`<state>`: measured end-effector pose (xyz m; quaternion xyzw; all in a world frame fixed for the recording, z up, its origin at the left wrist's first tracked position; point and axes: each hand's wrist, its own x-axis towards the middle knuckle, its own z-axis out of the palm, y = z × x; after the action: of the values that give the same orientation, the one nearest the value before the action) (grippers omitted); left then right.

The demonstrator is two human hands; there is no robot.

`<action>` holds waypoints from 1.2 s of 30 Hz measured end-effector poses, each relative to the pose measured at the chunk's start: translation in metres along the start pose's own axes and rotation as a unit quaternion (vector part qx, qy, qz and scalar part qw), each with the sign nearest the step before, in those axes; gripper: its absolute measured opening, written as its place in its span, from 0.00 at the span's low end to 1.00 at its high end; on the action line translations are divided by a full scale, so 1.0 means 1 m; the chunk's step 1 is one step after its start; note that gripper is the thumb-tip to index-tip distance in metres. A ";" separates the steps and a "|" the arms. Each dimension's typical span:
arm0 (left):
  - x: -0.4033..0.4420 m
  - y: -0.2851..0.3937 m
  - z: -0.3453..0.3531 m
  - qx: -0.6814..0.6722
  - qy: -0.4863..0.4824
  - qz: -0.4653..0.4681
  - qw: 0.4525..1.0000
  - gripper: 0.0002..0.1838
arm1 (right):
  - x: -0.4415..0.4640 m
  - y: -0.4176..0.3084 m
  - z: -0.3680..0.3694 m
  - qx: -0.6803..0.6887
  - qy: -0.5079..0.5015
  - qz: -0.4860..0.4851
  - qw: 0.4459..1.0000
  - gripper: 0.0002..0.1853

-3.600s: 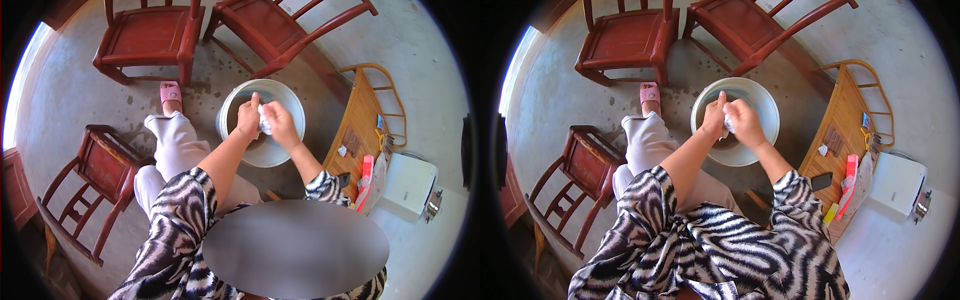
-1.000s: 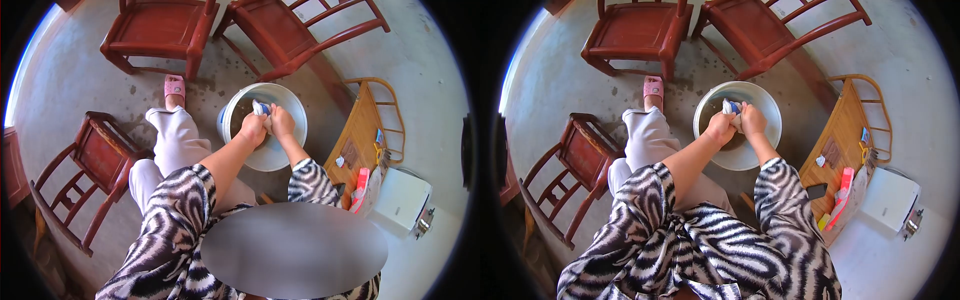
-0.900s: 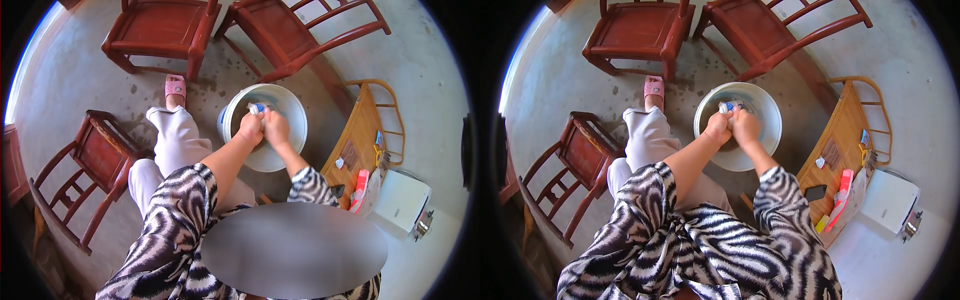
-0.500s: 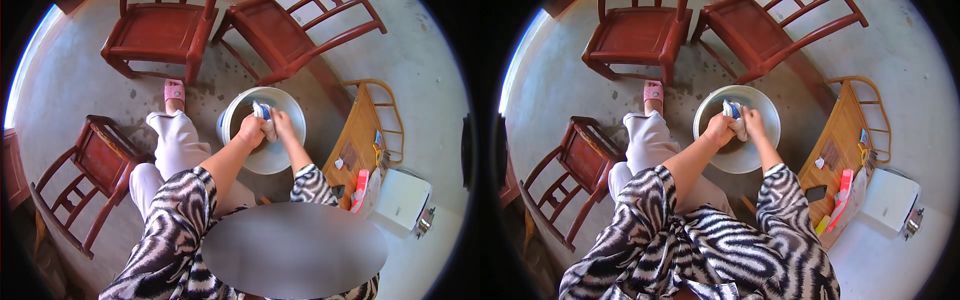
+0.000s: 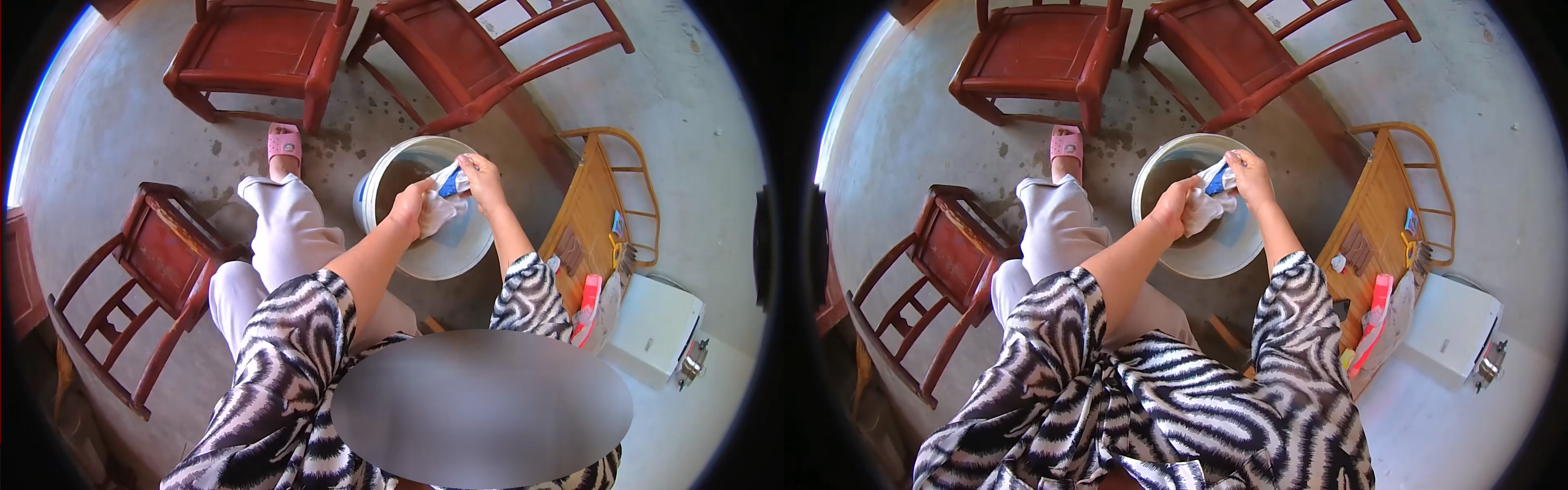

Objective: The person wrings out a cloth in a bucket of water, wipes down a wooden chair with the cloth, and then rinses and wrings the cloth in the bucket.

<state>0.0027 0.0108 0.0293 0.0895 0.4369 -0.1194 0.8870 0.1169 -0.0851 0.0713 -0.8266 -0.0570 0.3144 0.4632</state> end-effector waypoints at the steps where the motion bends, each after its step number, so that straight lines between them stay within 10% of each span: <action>1: -0.006 0.001 0.002 0.000 -0.001 -0.001 1.000 0.13 | -0.003 0.002 0.000 0.000 0.001 0.000 1.000 0.11; 10: 0.016 -0.005 -0.007 -0.107 0.028 0.126 0.986 0.08 | -0.058 0.007 0.057 -0.299 0.030 -0.270 0.915 0.17; 12: 0.015 -0.006 -0.017 0.028 -0.115 0.112 0.987 0.08 | -0.041 0.019 0.052 -0.385 0.077 -0.200 0.898 0.20; 21: -0.005 -0.005 0.000 -0.082 0.072 0.163 0.981 0.16 | -0.034 0.034 0.062 -0.284 0.028 -0.163 0.945 0.21; 28: -0.006 -0.003 -0.005 0.059 0.025 0.157 0.986 0.15 | -0.001 0.047 0.053 -0.383 0.082 -0.111 0.914 0.24; 33: -0.003 -0.009 -0.004 0.113 -0.016 0.122 0.986 0.19 | 0.049 0.132 0.024 -0.196 -0.017 -0.095 0.976 0.23; 36: 0.011 -0.010 -0.007 0.038 0.108 0.232 0.966 0.24 | 0.044 0.123 0.029 -0.091 -0.056 0.100 0.989 0.19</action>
<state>0.0014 0.0018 0.0161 0.2340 0.4925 0.0835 0.8341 0.1109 -0.1168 -0.0584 -0.8478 -0.0284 0.3986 0.3487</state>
